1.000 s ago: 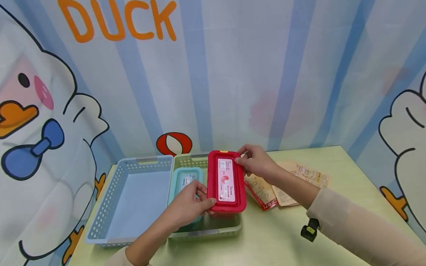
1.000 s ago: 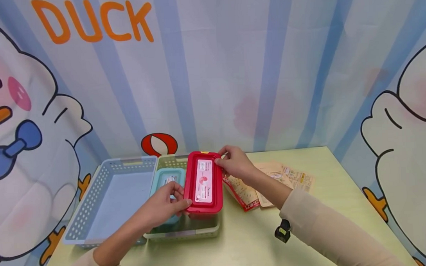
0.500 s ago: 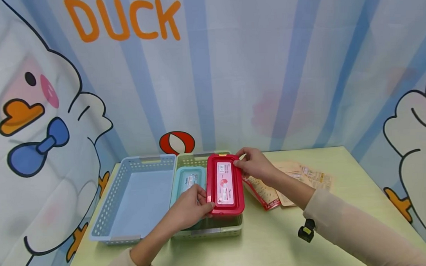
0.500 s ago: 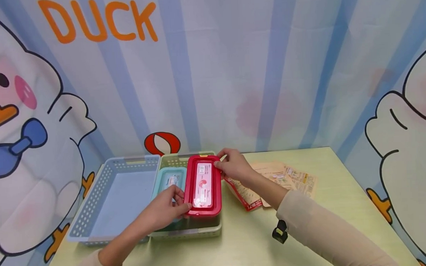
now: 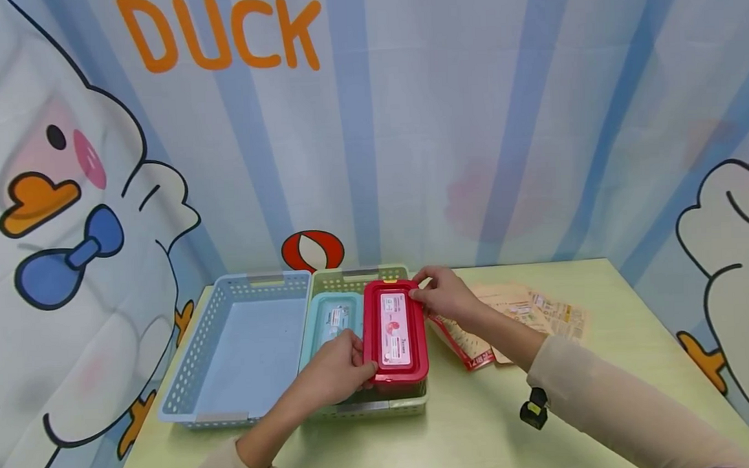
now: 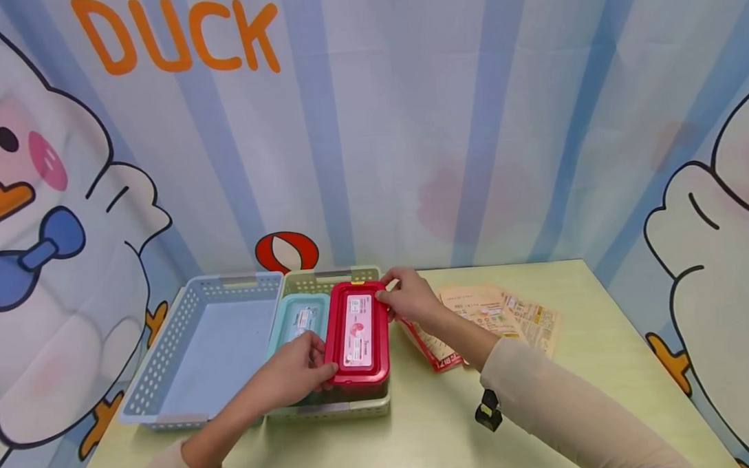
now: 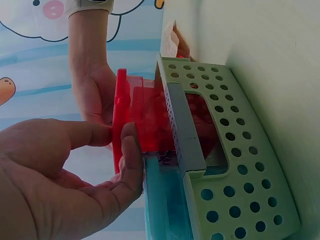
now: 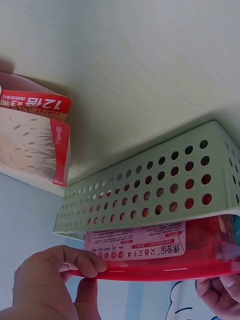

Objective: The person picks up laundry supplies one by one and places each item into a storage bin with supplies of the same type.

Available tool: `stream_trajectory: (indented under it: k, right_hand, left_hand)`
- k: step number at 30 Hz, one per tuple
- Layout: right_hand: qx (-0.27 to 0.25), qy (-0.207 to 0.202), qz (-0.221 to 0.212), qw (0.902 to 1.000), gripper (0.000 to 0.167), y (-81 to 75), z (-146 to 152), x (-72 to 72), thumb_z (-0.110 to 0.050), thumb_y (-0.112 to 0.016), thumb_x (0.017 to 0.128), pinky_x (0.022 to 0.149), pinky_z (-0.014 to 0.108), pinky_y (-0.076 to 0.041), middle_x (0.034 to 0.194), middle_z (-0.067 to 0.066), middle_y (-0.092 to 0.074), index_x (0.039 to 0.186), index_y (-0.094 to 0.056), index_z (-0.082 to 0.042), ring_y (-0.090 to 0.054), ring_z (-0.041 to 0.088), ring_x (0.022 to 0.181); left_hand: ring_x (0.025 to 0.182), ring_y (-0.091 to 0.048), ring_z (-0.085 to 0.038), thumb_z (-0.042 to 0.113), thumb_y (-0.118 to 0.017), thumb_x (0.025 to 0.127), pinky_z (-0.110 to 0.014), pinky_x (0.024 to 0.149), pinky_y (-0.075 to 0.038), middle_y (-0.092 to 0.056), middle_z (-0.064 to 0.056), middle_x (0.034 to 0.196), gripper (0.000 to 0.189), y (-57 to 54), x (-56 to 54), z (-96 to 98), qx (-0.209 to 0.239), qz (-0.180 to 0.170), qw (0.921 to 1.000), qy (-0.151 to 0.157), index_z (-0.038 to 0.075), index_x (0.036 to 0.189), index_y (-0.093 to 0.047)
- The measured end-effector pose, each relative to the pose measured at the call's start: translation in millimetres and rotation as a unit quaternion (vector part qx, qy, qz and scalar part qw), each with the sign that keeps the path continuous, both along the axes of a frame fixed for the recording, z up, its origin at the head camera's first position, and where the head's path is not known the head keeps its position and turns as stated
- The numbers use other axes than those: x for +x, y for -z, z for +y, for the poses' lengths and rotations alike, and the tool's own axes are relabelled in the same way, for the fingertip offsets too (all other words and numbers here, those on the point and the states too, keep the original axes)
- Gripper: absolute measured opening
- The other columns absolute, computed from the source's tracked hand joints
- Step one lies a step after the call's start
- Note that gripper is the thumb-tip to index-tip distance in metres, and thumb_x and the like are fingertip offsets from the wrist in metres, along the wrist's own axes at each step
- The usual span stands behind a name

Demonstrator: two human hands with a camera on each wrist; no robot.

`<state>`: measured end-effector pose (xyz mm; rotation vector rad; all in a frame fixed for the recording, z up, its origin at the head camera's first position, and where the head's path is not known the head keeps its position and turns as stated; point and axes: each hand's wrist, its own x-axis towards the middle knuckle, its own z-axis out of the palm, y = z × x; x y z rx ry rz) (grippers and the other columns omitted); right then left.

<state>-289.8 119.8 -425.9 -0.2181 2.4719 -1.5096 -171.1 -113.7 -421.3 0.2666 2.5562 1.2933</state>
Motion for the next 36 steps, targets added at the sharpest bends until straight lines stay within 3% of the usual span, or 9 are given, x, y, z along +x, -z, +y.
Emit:
stream_trajectory:
  k: [5,12,17,25,31,36]
  right_hand:
    - [0.001,-0.003,-0.001,1.0,0.024,3.5,-1,2.4,-0.012,-0.065,0.105,0.061,0.029,-0.057,0.092,0.016,-0.067,0.125,-0.062,0.0,-0.066,0.026,0.071]
    - [-0.002,0.001,-0.003,1.0,0.024,5.9,-2,3.7,-0.01,-0.064,0.105,0.06,0.028,-0.057,0.093,0.016,-0.067,0.126,-0.062,0.002,-0.064,0.021,0.067]
    - [-0.002,0.007,-0.016,0.9998,0.025,10.5,-3,1.5,-0.011,-0.064,0.105,0.061,0.029,-0.058,0.096,0.016,-0.068,0.127,-0.062,0.001,-0.064,0.021,0.068]
    - [-0.008,0.006,-0.015,0.9998,0.024,13.9,-3,1.6,-0.009,-0.065,0.104,0.06,0.029,-0.058,0.093,0.017,-0.068,0.125,-0.063,0.003,-0.065,0.021,0.066]
    - [-0.013,0.001,-0.015,0.9998,0.024,14.7,-3,1.5,-0.009,-0.063,0.104,0.06,0.03,-0.057,0.093,0.017,-0.068,0.125,-0.063,0.003,-0.064,0.021,0.067]
    - [-0.011,-0.002,-0.014,0.9998,0.023,16.3,-2,1.1,-0.009,-0.064,0.104,0.061,0.032,-0.057,0.092,0.016,-0.068,0.124,-0.063,0.003,-0.063,0.021,0.066]
  left_hand:
    - [0.071,-0.072,-0.024,0.009,-0.077,0.095,-0.033,0.061,-0.058,-0.063,-0.006,0.079,0.03,1.3,1.3,1.5,-0.008,0.009,0.9999,0.0,-0.003,0.11,-0.054]
    - [0.059,-0.064,-0.014,0.009,-0.074,0.096,-0.031,0.057,-0.053,-0.064,-0.002,0.07,0.022,-1.1,1.4,6.5,-0.053,0.031,0.9981,0.004,-0.003,0.105,-0.058]
    - [0.056,-0.063,-0.014,0.009,-0.074,0.095,-0.031,0.056,-0.054,-0.063,-0.001,0.068,0.02,-0.5,-1.3,8.8,-0.075,0.04,0.9964,0.0,-0.003,0.105,-0.06]
    - [0.061,-0.063,-0.017,0.013,-0.081,0.09,-0.031,0.056,-0.056,-0.065,-0.003,0.078,0.034,-2.0,-2.4,15.1,-0.094,0.037,0.9947,-0.018,-0.004,0.113,-0.062]
    - [0.071,-0.064,-0.016,0.017,-0.087,0.086,-0.034,0.061,-0.059,-0.069,-0.004,0.089,0.041,-1.4,-3.5,19.6,-0.12,0.057,0.991,-0.019,-0.001,0.116,-0.065]
    - [0.072,-0.062,-0.017,0.02,-0.089,0.083,-0.034,0.061,-0.059,-0.068,-0.004,0.088,0.044,0.2,-5.0,25.0,-0.15,0.06,0.9866,-0.025,-0.001,0.114,-0.065]
